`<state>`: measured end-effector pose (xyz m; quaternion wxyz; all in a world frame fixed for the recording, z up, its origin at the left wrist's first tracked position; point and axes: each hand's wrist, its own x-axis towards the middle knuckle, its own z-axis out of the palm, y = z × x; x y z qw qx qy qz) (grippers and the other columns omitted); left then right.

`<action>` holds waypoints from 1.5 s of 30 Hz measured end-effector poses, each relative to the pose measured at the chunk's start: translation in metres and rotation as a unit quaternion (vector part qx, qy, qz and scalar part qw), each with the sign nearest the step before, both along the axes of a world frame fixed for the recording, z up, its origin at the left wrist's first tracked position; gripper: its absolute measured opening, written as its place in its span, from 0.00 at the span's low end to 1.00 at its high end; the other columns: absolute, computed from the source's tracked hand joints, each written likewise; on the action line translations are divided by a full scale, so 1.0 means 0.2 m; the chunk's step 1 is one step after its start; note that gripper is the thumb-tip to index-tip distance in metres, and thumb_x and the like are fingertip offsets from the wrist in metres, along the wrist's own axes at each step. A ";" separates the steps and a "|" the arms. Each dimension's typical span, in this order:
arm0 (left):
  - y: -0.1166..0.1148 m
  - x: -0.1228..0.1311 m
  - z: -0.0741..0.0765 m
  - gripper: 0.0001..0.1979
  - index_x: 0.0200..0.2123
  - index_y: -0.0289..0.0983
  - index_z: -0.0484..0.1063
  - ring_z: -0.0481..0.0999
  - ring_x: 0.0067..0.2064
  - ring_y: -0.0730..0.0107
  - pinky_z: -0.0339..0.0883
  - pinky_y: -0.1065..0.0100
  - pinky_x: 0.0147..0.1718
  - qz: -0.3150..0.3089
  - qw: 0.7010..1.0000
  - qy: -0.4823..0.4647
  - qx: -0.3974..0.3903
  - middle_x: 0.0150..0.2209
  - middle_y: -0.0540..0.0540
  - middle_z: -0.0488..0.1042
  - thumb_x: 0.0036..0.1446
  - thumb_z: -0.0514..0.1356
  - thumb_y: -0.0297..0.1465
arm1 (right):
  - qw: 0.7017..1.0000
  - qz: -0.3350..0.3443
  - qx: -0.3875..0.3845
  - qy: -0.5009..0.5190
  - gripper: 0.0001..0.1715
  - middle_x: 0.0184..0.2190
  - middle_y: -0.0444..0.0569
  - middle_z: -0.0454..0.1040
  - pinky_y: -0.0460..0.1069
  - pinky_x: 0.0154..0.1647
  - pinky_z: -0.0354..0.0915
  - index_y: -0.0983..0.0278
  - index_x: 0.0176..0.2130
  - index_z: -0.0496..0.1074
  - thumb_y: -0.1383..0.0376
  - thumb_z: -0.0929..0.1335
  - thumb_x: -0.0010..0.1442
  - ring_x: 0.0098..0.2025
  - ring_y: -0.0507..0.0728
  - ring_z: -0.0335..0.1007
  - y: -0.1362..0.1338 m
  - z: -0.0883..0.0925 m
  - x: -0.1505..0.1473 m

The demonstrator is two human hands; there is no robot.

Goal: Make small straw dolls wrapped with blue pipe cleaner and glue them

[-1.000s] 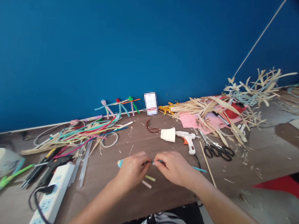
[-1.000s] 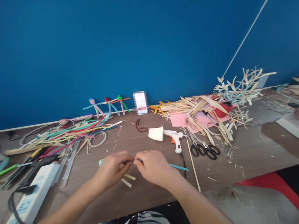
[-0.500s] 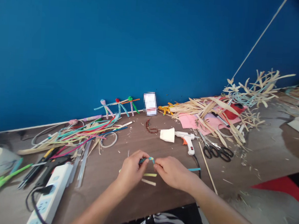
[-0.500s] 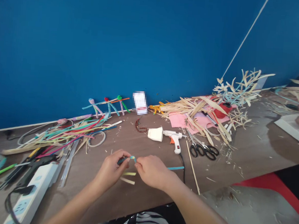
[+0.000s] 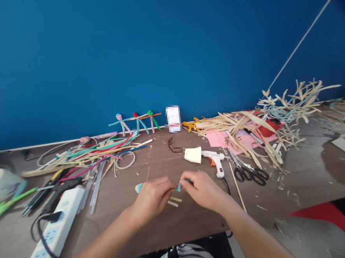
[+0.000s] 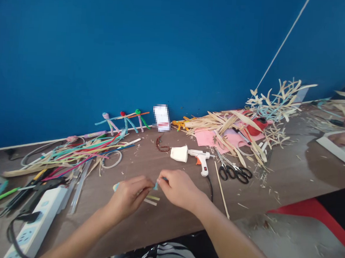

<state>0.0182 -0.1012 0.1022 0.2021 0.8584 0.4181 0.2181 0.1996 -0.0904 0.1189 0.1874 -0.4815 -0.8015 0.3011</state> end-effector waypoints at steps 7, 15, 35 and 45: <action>0.00 0.01 -0.02 0.07 0.29 0.36 0.69 0.68 0.28 0.73 0.60 0.73 0.28 0.064 0.988 -0.114 -0.084 0.26 0.48 0.70 0.52 0.51 0.27 | 0.999 0.011 -0.039 0.007 0.17 0.20 0.42 0.65 0.43 0.23 0.47 0.66 0.24 0.65 0.65 0.56 0.59 0.24 0.49 0.58 0.01 -0.07 0.01; 0.00 0.03 -0.02 0.08 0.29 0.36 0.69 0.68 0.28 0.72 0.60 0.72 0.27 0.121 0.989 -0.077 -0.039 0.25 0.48 0.70 0.52 0.51 0.28 | 0.992 0.064 0.012 -0.113 0.15 0.24 0.48 0.71 0.46 0.25 0.45 0.65 0.29 0.67 0.64 0.56 0.60 0.26 0.52 0.63 -0.07 -0.05 -0.03; 0.00 0.02 0.00 0.08 0.28 0.35 0.71 0.67 0.27 0.74 0.59 0.73 0.27 0.103 0.977 -0.168 -0.086 0.23 0.49 0.68 0.53 0.53 0.31 | 0.999 0.025 -0.036 0.001 0.17 0.20 0.43 0.67 0.44 0.23 0.47 0.65 0.26 0.66 0.65 0.55 0.60 0.24 0.49 0.58 -0.04 -0.03 0.00; 0.00 0.02 -0.02 0.10 0.30 0.37 0.70 0.67 0.29 0.73 0.57 0.74 0.26 0.084 0.995 0.033 0.052 0.26 0.48 0.69 0.54 0.49 0.27 | 0.984 0.070 0.047 -0.160 0.13 0.25 0.48 0.72 0.47 0.25 0.45 0.65 0.29 0.68 0.63 0.58 0.58 0.27 0.54 0.65 -0.09 0.03 -0.05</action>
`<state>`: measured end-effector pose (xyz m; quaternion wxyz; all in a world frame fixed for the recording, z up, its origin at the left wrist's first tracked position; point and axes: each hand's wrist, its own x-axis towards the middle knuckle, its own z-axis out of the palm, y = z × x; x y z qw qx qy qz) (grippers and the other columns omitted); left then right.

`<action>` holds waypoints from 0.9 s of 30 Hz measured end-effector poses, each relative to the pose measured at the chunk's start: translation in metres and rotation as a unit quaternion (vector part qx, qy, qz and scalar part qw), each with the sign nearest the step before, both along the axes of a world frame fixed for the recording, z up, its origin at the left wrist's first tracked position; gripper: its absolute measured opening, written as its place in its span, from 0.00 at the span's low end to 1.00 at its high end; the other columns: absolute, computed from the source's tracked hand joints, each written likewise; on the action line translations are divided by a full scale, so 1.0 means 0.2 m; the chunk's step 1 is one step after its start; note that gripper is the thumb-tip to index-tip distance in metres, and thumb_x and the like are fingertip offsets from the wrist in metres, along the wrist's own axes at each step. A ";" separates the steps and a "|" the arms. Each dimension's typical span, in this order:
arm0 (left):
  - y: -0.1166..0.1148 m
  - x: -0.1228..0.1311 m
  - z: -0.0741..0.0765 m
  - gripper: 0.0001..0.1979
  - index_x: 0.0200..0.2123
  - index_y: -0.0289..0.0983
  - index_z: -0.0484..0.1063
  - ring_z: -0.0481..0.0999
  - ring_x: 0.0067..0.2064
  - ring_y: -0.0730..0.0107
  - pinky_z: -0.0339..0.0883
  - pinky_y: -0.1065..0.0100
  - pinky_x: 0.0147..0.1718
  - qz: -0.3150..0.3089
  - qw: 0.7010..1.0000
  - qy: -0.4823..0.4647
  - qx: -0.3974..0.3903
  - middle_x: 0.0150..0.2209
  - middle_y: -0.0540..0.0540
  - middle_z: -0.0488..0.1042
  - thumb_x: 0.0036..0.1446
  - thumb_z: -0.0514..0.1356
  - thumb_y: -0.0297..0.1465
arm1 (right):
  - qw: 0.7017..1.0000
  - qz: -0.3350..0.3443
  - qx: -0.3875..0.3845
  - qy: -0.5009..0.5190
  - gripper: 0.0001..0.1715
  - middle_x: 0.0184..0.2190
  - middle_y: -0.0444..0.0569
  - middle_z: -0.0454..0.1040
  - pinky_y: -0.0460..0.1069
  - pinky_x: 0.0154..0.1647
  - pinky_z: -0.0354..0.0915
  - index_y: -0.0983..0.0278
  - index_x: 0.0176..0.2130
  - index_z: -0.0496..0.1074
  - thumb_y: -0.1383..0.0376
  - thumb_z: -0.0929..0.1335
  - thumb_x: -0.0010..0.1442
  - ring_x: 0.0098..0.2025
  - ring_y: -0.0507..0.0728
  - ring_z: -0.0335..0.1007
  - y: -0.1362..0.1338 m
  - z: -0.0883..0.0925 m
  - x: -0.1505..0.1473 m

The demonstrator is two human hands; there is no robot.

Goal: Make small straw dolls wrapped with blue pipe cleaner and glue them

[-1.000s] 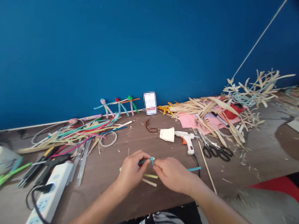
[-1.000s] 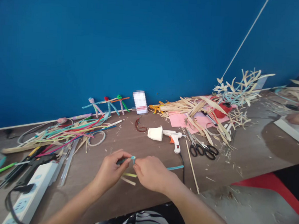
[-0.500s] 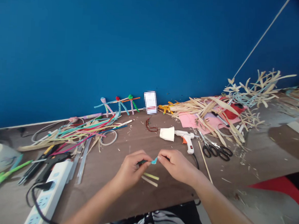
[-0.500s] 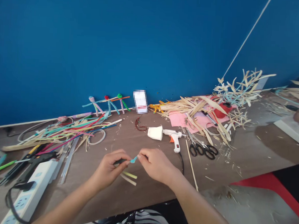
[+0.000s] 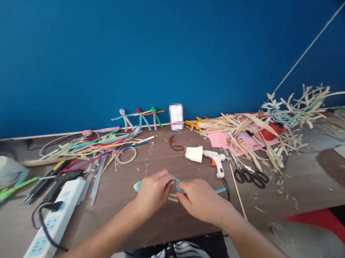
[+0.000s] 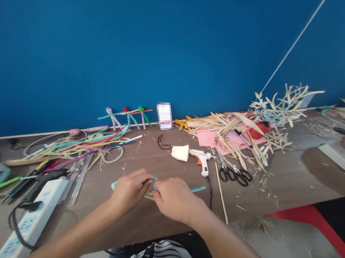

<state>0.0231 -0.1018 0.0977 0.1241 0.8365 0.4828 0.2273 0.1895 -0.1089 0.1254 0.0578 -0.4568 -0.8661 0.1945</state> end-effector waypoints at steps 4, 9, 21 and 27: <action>-0.01 0.00 0.02 0.11 0.27 0.36 0.69 0.66 0.27 0.73 0.56 0.74 0.24 -0.058 0.998 0.026 -0.013 0.24 0.48 0.67 0.54 0.48 0.26 | 0.998 -0.014 -0.008 0.053 0.12 0.23 0.46 0.69 0.45 0.25 0.46 0.65 0.27 0.68 0.65 0.59 0.57 0.25 0.51 0.61 0.06 0.03 0.03; 0.00 0.00 0.05 0.07 0.28 0.35 0.70 0.67 0.28 0.74 0.58 0.74 0.27 -0.051 0.983 -0.130 -0.119 0.25 0.49 0.69 0.52 0.52 0.27 | 0.963 -0.021 -0.139 0.228 0.13 0.19 0.40 0.62 0.42 0.24 0.49 0.66 0.25 0.67 0.65 0.59 0.56 0.23 0.48 0.54 0.18 -0.08 0.05; 0.05 0.03 -0.07 0.06 0.28 0.36 0.69 0.69 0.30 0.71 0.58 0.73 0.29 0.057 0.990 -0.094 -0.084 0.27 0.48 0.71 0.50 0.53 0.26 | 0.991 -0.036 -0.051 0.120 0.12 0.22 0.45 0.69 0.44 0.24 0.47 0.65 0.27 0.67 0.65 0.59 0.56 0.24 0.50 0.60 0.06 -0.16 -0.01; 0.06 0.04 -0.07 0.08 0.28 0.37 0.70 0.68 0.29 0.72 0.56 0.73 0.27 -0.007 0.997 -0.024 -0.079 0.26 0.49 0.69 0.51 0.51 0.25 | 0.993 -0.048 -0.013 0.110 0.10 0.23 0.45 0.70 0.45 0.26 0.49 0.63 0.28 0.68 0.66 0.60 0.55 0.27 0.52 0.62 0.13 -0.11 0.05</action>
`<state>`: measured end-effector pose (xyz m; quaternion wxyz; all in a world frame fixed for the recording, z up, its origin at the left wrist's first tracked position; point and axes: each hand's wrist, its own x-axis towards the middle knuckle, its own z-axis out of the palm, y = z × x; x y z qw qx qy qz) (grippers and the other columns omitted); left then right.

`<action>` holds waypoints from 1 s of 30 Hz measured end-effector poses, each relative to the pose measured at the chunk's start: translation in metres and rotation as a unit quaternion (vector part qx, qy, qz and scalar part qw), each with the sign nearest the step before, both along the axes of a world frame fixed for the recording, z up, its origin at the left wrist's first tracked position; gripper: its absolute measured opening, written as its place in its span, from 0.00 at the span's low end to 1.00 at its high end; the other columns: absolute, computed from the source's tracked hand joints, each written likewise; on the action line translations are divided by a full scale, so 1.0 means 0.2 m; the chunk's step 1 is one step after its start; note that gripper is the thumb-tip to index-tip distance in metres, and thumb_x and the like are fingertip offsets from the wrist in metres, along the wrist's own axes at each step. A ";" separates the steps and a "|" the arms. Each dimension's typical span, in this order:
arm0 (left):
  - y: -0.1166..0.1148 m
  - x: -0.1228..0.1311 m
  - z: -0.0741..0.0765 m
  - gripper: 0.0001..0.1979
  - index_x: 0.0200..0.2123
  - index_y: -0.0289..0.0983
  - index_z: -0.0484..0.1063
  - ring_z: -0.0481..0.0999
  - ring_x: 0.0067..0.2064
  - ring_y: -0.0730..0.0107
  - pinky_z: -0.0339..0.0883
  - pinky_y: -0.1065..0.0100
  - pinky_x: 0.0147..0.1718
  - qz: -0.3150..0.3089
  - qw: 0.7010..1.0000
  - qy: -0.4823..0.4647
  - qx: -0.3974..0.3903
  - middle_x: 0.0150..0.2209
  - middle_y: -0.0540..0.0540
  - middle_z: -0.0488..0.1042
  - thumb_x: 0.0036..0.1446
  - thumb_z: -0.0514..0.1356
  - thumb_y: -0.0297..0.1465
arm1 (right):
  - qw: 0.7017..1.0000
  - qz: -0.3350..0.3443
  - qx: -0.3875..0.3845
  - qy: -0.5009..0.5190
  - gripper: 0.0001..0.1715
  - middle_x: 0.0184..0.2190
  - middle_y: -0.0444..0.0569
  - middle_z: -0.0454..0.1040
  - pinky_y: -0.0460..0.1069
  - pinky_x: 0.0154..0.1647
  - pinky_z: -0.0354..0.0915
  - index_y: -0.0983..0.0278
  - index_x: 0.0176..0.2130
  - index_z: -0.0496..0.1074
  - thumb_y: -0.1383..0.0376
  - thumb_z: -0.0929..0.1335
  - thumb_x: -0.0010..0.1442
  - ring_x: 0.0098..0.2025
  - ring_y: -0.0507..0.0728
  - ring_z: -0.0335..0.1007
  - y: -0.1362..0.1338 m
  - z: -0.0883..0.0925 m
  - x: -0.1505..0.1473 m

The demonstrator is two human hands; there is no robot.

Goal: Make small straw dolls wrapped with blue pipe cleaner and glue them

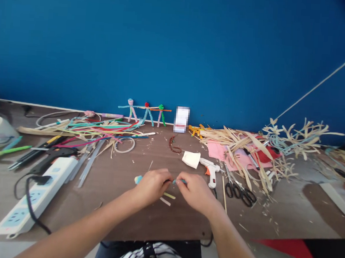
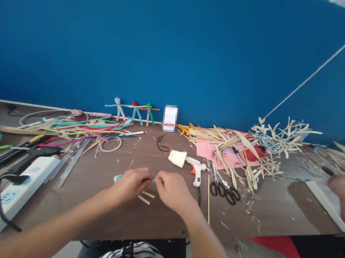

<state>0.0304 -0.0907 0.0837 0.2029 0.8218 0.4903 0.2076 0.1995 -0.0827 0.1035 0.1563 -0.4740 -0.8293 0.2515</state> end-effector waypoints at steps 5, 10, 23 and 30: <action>0.00 0.00 0.04 0.06 0.28 0.36 0.70 0.67 0.29 0.74 0.57 0.74 0.28 -0.022 0.992 -0.114 -0.051 0.26 0.50 0.70 0.50 0.54 0.27 | 0.978 -0.004 -0.122 0.169 0.08 0.21 0.41 0.65 0.42 0.26 0.54 0.65 0.24 0.66 0.65 0.62 0.53 0.24 0.49 0.60 0.09 -0.07 0.04; 0.00 0.01 0.01 0.06 0.25 0.35 0.70 0.68 0.28 0.73 0.58 0.74 0.28 0.063 0.972 -0.202 -0.098 0.25 0.49 0.71 0.49 0.55 0.29 | 0.950 -0.031 -0.232 0.208 0.12 0.15 0.38 0.59 0.41 0.16 0.49 0.65 0.23 0.62 0.62 0.60 0.54 0.14 0.46 0.52 0.06 -0.18 0.01; 0.02 0.01 -0.05 0.08 0.30 0.36 0.73 0.70 0.32 0.71 0.60 0.72 0.32 0.067 0.972 -0.208 -0.089 0.30 0.48 0.73 0.49 0.54 0.28 | 0.933 -0.066 -0.225 0.271 0.09 0.19 0.40 0.63 0.42 0.15 0.55 0.65 0.32 0.64 0.61 0.61 0.53 0.16 0.46 0.56 0.02 -0.23 -0.05; 0.03 0.03 -0.09 0.13 0.39 0.35 0.68 0.70 0.27 0.73 0.61 0.73 0.30 0.090 0.966 -0.220 -0.100 0.24 0.51 0.72 0.48 0.55 0.29 | 0.916 -0.089 -0.228 0.317 0.11 0.17 0.41 0.65 0.41 0.14 0.55 0.65 0.27 0.64 0.59 0.63 0.52 0.14 0.46 0.56 0.03 -0.24 -0.07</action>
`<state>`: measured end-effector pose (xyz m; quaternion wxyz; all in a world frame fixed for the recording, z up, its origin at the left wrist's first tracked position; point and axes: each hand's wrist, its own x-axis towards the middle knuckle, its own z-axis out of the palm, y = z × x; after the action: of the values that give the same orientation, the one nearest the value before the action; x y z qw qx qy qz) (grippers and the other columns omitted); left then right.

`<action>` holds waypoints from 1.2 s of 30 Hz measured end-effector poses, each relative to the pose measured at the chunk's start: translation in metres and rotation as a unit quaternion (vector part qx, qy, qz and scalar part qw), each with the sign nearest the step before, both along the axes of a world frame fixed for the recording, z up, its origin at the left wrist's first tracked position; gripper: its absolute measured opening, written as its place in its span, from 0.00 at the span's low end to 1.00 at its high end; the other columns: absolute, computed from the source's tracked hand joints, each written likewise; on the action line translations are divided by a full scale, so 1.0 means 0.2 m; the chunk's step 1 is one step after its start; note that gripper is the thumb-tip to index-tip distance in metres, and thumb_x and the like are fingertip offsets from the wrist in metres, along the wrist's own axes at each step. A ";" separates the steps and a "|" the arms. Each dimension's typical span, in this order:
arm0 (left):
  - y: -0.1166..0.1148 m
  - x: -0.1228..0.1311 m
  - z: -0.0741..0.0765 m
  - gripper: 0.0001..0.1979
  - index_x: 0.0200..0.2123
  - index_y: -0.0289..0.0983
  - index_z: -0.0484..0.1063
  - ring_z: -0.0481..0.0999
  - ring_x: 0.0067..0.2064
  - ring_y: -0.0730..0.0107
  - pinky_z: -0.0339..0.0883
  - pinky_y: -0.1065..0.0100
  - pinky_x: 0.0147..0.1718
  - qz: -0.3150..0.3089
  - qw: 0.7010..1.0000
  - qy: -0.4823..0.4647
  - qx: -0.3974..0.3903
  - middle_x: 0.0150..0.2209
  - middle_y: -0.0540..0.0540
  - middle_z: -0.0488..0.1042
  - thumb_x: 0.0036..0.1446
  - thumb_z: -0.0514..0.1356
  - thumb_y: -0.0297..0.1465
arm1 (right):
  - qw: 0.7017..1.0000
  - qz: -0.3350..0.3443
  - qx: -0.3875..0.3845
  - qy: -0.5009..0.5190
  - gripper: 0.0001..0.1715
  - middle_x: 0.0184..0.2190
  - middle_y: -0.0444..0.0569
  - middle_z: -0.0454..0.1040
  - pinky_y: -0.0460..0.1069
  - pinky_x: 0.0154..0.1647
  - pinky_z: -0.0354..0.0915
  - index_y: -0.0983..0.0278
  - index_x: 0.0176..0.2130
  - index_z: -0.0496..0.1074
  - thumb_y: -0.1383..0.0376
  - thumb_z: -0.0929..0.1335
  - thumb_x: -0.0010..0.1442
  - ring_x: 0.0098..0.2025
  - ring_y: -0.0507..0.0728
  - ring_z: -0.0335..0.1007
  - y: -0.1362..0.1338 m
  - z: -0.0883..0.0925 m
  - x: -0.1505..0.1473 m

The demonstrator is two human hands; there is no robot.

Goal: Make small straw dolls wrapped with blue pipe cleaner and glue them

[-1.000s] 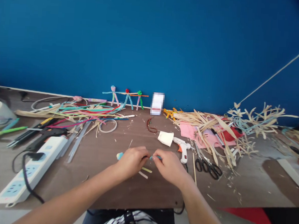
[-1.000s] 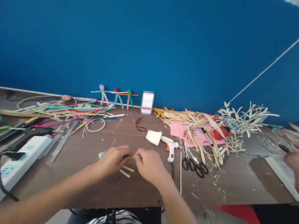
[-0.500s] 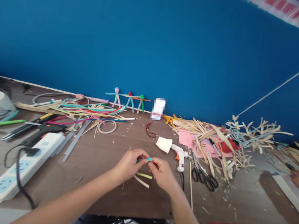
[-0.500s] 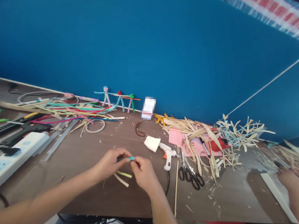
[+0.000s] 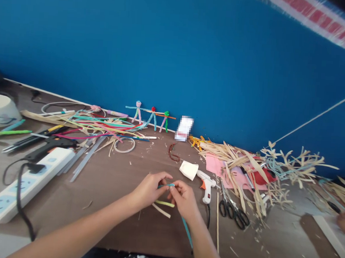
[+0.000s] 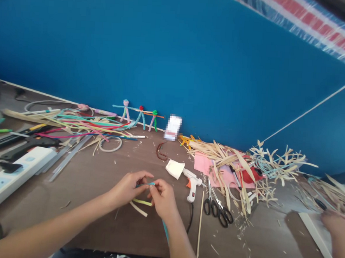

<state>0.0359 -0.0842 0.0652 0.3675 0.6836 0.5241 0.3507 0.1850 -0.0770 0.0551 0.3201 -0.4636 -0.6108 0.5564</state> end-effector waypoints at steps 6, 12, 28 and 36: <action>0.00 0.01 0.03 0.16 0.43 0.36 0.66 0.71 0.29 0.71 0.62 0.72 0.30 -0.040 0.998 0.037 0.009 0.28 0.48 0.73 0.47 0.55 0.29 | 0.999 -0.029 -0.014 0.024 0.09 0.16 0.40 0.65 0.42 0.13 0.54 0.66 0.25 0.63 0.61 0.63 0.51 0.13 0.46 0.58 0.03 -0.03 0.00; 0.01 -0.09 0.05 0.19 0.44 0.35 0.65 0.69 0.41 0.67 0.62 0.66 0.40 0.061 0.993 -0.069 0.079 0.41 0.42 0.70 0.46 0.57 0.33 | 0.997 -0.061 0.048 0.028 0.12 0.19 0.42 0.67 0.42 0.16 0.57 0.66 0.29 0.64 0.58 0.63 0.52 0.15 0.47 0.59 0.06 -0.02 0.03; -0.02 0.00 0.11 0.15 0.23 0.36 0.66 0.65 0.23 0.75 0.55 0.74 0.23 -0.033 0.999 0.001 -0.032 0.19 0.52 0.67 0.55 0.46 0.35 | 0.979 -0.034 0.195 -0.036 0.10 0.23 0.45 0.68 0.45 0.28 0.61 0.64 0.32 0.68 0.62 0.61 0.55 0.26 0.51 0.64 0.03 0.03 0.02; 0.00 -0.01 0.05 0.16 0.24 0.34 0.63 0.58 0.18 0.81 0.51 0.77 0.18 -0.104 0.933 -0.259 -0.227 0.17 0.54 0.61 0.51 0.50 0.42 | 0.993 -0.040 0.114 -0.010 0.13 0.22 0.44 0.68 0.43 0.16 0.55 0.64 0.31 0.69 0.58 0.62 0.54 0.17 0.47 0.56 0.02 0.04 0.03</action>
<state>0.0348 -0.0845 0.0757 0.6704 0.5176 0.4027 0.3470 0.1909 -0.0727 0.0622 0.3871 -0.4537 -0.6542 0.4652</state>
